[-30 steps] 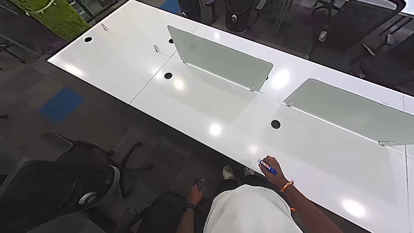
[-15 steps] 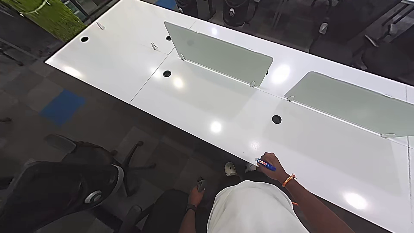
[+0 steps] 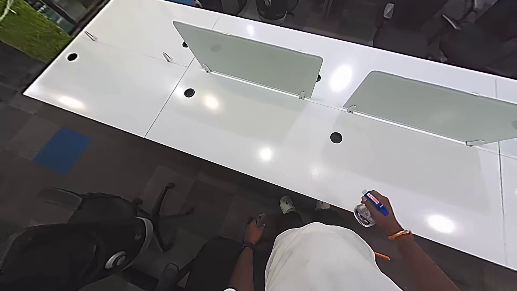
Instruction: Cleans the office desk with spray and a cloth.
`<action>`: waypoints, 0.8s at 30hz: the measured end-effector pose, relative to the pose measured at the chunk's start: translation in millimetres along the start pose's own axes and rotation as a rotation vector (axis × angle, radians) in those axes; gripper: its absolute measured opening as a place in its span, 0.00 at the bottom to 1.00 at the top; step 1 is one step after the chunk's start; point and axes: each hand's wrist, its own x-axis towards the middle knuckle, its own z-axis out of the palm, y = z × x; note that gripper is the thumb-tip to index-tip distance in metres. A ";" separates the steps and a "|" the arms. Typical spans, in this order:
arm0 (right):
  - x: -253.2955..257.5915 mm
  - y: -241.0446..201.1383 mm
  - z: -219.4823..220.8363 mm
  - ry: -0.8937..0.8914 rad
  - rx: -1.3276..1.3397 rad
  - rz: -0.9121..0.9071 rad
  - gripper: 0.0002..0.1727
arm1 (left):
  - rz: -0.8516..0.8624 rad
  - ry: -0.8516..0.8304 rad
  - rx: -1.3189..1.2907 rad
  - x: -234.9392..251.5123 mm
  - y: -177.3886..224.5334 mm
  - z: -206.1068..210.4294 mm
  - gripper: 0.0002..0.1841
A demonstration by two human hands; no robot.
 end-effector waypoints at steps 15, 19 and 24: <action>23.1 149.4 -171.6 0.534 0.040 0.187 0.28 | -0.110 0.065 0.105 -63.1 61.6 63.5 0.25; 32.2 197.8 -213.6 0.524 0.022 0.219 0.28 | -0.120 0.125 0.119 -93.5 85.6 104.3 0.23; 36.9 241.4 -245.8 0.518 0.023 0.179 0.29 | 0.016 0.277 0.048 -129.7 134.0 142.1 0.22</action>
